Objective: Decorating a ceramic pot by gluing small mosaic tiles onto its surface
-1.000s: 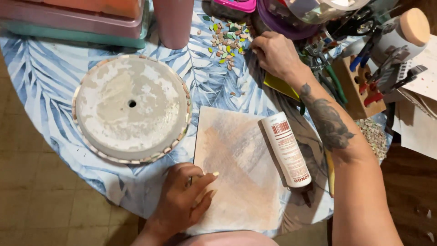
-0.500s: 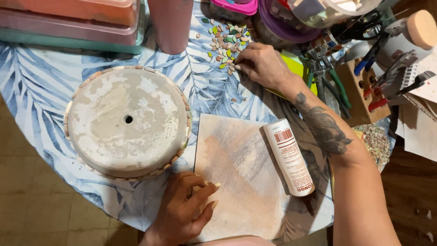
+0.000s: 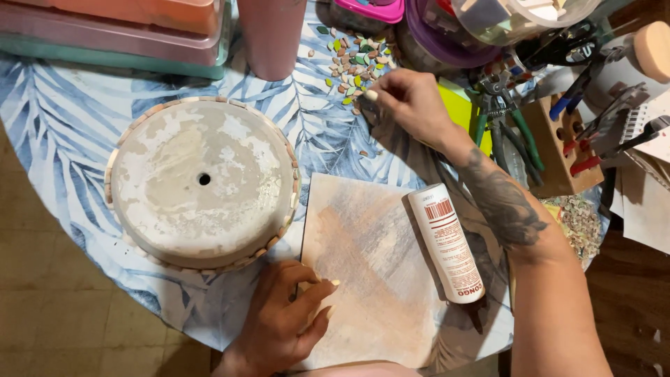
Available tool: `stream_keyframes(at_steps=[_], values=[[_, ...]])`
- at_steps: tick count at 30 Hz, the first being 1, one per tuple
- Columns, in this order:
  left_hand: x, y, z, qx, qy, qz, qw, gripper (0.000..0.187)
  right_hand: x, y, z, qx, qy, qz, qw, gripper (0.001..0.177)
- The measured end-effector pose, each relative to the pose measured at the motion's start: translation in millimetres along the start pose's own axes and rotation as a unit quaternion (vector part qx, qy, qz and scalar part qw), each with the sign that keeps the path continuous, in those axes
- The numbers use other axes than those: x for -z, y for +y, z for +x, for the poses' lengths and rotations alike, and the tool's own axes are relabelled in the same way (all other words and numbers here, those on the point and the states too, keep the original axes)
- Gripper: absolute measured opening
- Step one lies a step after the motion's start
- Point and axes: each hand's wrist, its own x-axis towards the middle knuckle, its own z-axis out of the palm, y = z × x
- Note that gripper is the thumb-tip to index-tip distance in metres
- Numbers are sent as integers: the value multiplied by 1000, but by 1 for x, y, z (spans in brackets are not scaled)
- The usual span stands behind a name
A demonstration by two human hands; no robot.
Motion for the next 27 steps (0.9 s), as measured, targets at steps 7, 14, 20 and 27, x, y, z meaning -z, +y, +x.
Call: stream_keyframes(at_steps=[7, 14, 20, 27], values=[[2, 4, -2, 0, -21, 14, 1000, 18, 12, -35, -36, -139, -59, 385, 911, 8], [-3, 4, -9, -26, 45, 88, 995, 24, -5, -64, -80, -126, -52, 413, 900, 10], [1, 16, -13, 15, 103, 41, 994, 30, -28, -100, -127, -123, -68, 405, 903, 13], [-4, 49, -7, 27, 148, -1, 989, 32, -55, -124, -171, -158, -84, 438, 881, 13]])
